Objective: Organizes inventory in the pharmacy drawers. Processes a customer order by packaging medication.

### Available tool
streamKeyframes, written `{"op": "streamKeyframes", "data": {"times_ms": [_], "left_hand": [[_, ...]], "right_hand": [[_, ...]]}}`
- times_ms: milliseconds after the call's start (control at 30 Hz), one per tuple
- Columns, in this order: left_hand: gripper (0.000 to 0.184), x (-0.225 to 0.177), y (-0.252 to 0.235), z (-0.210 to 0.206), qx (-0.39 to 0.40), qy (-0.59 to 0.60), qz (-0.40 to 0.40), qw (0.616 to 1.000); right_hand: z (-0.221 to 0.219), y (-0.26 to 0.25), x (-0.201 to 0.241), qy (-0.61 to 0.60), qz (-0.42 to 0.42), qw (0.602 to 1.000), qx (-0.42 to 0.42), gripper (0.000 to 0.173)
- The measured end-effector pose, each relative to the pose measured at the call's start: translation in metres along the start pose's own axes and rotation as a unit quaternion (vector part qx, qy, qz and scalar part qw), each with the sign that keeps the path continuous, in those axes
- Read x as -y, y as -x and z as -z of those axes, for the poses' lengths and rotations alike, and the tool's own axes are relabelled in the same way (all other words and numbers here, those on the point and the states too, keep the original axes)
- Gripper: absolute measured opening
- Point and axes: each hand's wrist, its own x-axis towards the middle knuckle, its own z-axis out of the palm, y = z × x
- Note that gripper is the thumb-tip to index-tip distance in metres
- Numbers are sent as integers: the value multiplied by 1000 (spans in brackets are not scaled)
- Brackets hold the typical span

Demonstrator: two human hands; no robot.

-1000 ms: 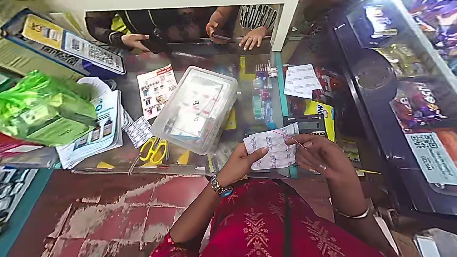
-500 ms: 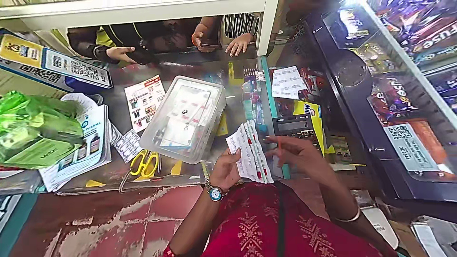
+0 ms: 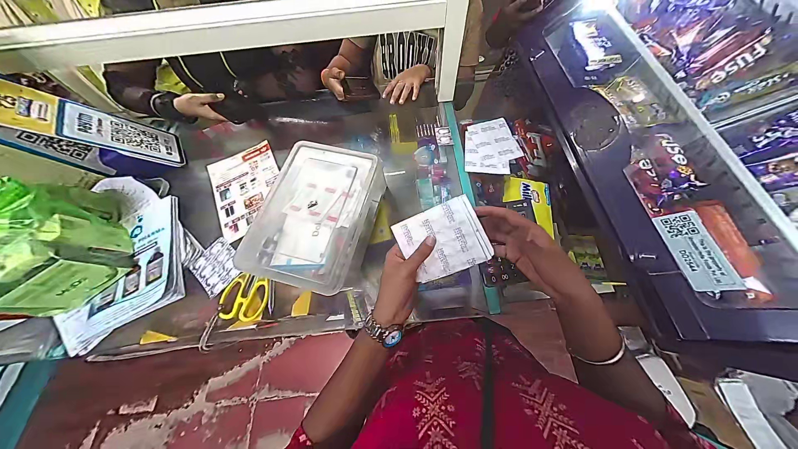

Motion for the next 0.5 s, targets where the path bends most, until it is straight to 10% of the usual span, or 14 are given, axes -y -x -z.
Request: {"op": "streamKeyframes", "data": {"times_ms": [367, 500], "left_hand": [[18, 5, -4, 0, 12, -15, -28, 999], [40, 2, -8, 2, 39, 103, 81, 991]], "right_hand": [[-18, -4, -2, 36, 0, 996, -87, 11], [-15, -3, 0, -112, -57, 992, -17, 21]]}}
